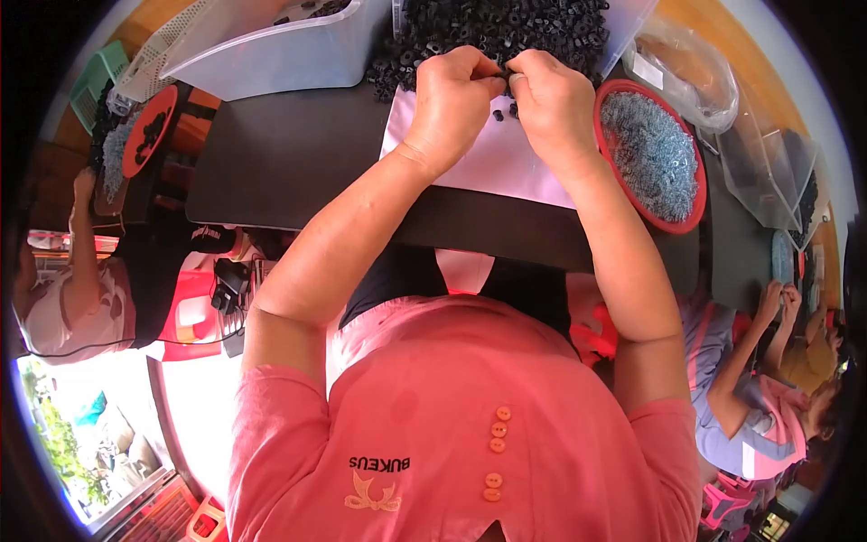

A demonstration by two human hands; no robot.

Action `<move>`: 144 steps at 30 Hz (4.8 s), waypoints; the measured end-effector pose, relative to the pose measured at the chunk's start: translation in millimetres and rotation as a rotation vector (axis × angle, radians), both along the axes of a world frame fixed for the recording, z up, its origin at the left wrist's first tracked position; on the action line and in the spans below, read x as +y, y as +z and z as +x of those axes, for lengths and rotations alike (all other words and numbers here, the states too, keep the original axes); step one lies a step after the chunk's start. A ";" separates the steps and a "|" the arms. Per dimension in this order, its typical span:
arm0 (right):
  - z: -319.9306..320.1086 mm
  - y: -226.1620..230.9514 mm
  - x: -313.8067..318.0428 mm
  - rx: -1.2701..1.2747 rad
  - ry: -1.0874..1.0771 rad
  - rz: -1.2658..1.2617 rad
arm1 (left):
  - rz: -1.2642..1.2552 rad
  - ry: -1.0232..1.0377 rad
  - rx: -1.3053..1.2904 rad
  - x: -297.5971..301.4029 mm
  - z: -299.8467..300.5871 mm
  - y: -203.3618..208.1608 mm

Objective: Sorting and inspecting small black plastic components at a workbench, placing them into different containers.

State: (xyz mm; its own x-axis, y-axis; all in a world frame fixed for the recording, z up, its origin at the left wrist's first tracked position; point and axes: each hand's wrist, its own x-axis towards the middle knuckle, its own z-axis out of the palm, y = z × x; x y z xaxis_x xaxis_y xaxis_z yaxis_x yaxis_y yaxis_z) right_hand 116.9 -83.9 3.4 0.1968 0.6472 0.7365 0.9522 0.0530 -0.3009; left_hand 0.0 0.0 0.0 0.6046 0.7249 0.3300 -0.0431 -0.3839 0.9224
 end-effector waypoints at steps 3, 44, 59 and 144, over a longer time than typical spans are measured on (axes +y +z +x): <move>-0.7 0.3 3.0 -0.073 -0.012 0.030 | -0.023 0.013 -0.006 0.9 -0.4 2.0; 18.1 45.3 -40.5 1.031 0.232 0.341 | 1.158 0.465 -0.022 87.6 -44.0 71.1; 37.4 27.6 -36.6 0.896 0.188 0.125 | 0.643 -0.116 0.165 8.2 25.0 -26.2; -2.8 8.1 -16.3 1.370 0.304 -0.013 | -0.307 -0.123 -0.131 2.1 -4.2 10.2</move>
State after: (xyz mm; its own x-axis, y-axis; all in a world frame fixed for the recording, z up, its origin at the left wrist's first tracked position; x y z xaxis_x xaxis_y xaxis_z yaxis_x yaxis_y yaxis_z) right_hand 114.1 -100.2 11.5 0.5975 0.7988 0.0701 -0.1424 0.1918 -0.9711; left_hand -4.2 2.1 10.2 0.6609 0.7264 0.1885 -0.1970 -0.0744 0.9776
